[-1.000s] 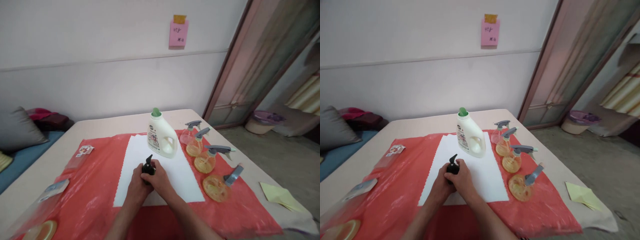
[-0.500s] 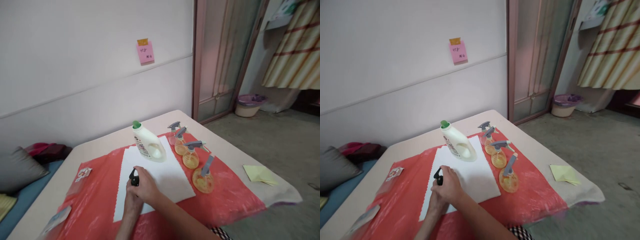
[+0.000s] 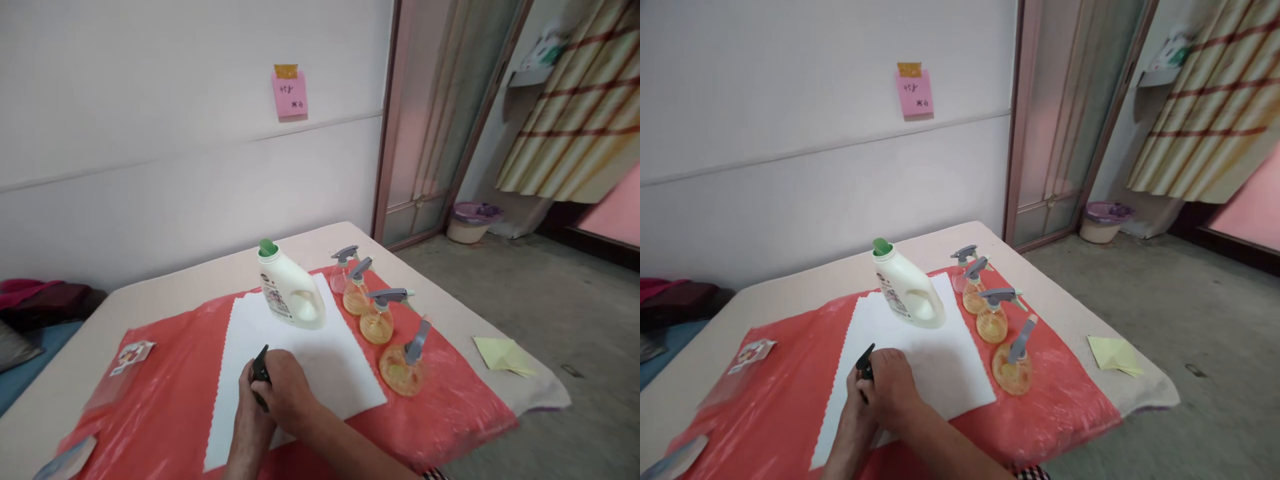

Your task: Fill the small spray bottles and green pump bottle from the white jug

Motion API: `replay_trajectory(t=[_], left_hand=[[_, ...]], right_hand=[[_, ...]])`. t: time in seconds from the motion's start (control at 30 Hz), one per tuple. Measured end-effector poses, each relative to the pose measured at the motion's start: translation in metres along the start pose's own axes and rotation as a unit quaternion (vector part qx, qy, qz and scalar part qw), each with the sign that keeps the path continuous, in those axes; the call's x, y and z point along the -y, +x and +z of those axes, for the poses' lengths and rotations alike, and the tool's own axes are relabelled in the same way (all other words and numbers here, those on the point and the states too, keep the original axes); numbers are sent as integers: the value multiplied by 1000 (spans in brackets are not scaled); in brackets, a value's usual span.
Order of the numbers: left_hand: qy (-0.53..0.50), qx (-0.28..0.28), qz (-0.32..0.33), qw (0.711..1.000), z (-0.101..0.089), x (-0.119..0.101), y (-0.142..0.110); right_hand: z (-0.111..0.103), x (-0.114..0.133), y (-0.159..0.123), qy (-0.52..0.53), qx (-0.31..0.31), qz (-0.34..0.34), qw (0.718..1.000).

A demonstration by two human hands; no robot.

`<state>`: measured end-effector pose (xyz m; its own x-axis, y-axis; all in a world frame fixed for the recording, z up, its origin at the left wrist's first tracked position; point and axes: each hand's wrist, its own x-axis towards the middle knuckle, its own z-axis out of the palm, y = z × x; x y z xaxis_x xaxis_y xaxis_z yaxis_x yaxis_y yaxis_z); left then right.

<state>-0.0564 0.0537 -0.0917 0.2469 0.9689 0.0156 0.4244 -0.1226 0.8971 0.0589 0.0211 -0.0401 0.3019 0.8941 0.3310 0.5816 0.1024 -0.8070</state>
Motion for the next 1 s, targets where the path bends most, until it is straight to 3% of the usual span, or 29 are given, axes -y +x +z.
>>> replay_trajectory(t=[0.1, 0.23, 0.4, 0.6, 0.8, 1.0], left_hand=[[-31, 4, 28, 999, 4, -5, -1], [56, 49, 62, 995, 1, -4, 2], [138, 125, 32, 982, -4, 2, 3], [203, 160, 31, 966, -5, -5, 4], [229, 168, 20, 959, -12, -10, 9], [239, 197, 3, 951, -21, -26, 9]], right_hand=[[-14, -5, 1, 1, -60, 34, 998], [-33, -20, 7, 2, -140, 79, 987], [-48, -41, 17, -8, -231, 120, 965], [-66, -61, 28, 6, -335, 176, 926], [-68, -65, 28, 33, -368, 204, 907], [-67, -68, 25, 30, -346, 190, 918]])
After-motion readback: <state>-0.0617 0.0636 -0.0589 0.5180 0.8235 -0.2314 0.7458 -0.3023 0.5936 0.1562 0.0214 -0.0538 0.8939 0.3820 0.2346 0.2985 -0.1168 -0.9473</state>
